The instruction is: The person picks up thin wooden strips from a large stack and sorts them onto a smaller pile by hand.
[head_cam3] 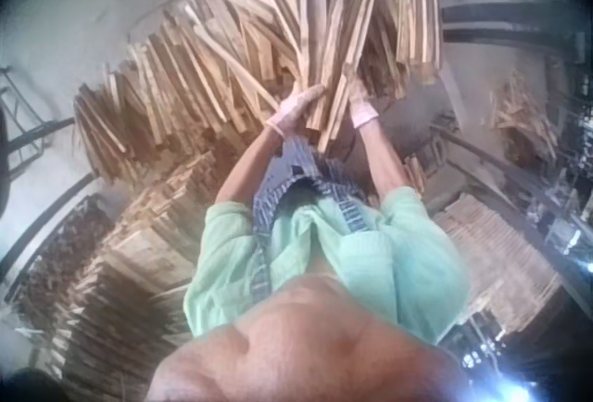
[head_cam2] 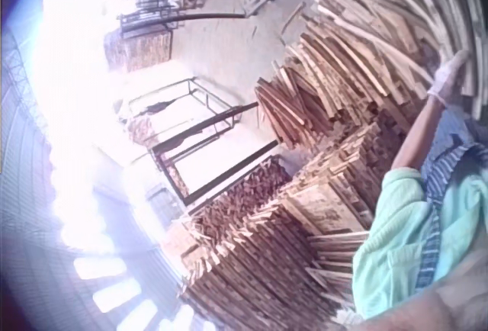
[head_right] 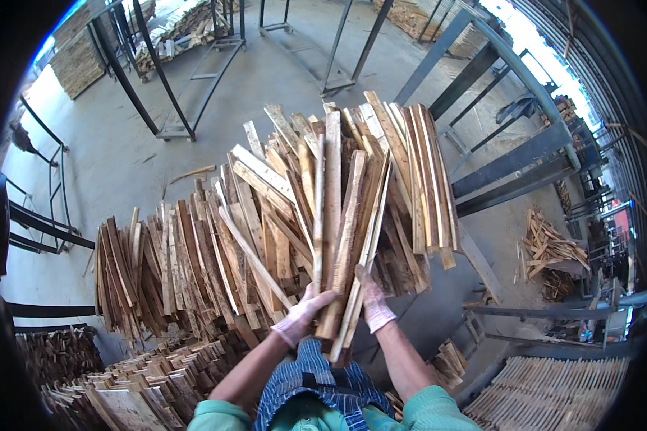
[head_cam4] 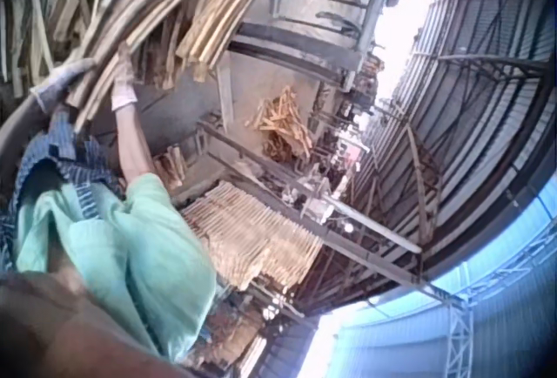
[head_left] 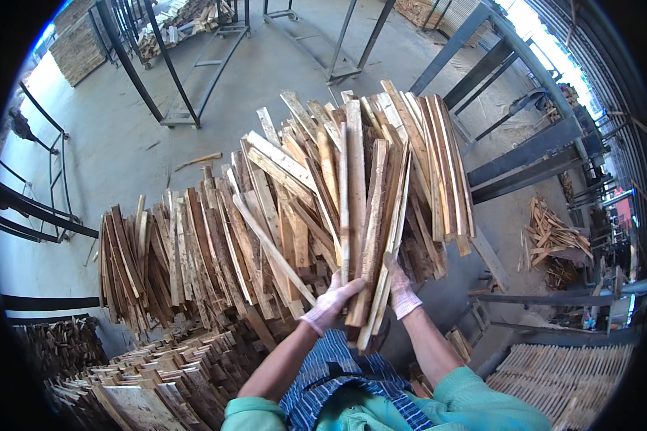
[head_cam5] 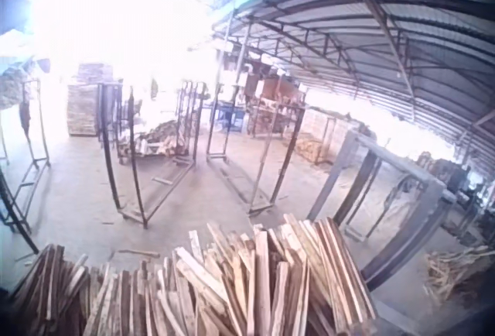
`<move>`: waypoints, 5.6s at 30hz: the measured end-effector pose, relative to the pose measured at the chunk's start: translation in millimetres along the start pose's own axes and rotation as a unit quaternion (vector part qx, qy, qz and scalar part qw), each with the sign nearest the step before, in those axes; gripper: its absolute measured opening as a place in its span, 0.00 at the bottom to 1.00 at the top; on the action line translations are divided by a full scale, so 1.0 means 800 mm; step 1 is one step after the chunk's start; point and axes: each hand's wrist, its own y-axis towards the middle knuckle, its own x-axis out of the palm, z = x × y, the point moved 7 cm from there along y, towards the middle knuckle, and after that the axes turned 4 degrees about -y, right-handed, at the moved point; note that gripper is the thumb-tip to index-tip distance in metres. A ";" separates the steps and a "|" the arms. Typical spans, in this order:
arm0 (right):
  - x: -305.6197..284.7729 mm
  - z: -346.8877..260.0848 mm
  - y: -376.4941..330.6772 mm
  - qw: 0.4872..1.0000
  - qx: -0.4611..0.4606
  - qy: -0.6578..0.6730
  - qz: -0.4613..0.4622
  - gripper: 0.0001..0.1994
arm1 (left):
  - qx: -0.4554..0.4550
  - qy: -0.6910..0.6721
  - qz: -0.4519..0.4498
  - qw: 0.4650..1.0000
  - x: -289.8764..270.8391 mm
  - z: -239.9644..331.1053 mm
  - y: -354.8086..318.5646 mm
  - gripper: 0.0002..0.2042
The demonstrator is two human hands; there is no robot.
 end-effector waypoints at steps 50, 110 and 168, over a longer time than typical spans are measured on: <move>0.526 0.602 -0.864 0.394 0.183 -0.468 -0.770 0.25 | -0.117 -0.085 0.904 0.403 0.044 -0.494 -1.011 0.60; 0.711 0.559 -0.485 0.056 -0.445 -0.677 -0.583 0.43 | -0.213 0.008 0.930 0.300 -0.265 -0.288 -0.796 0.24; 0.727 0.583 -0.471 0.120 -0.488 -0.675 -0.540 0.36 | 0.427 -0.102 0.866 0.238 -0.200 -0.275 -0.785 0.27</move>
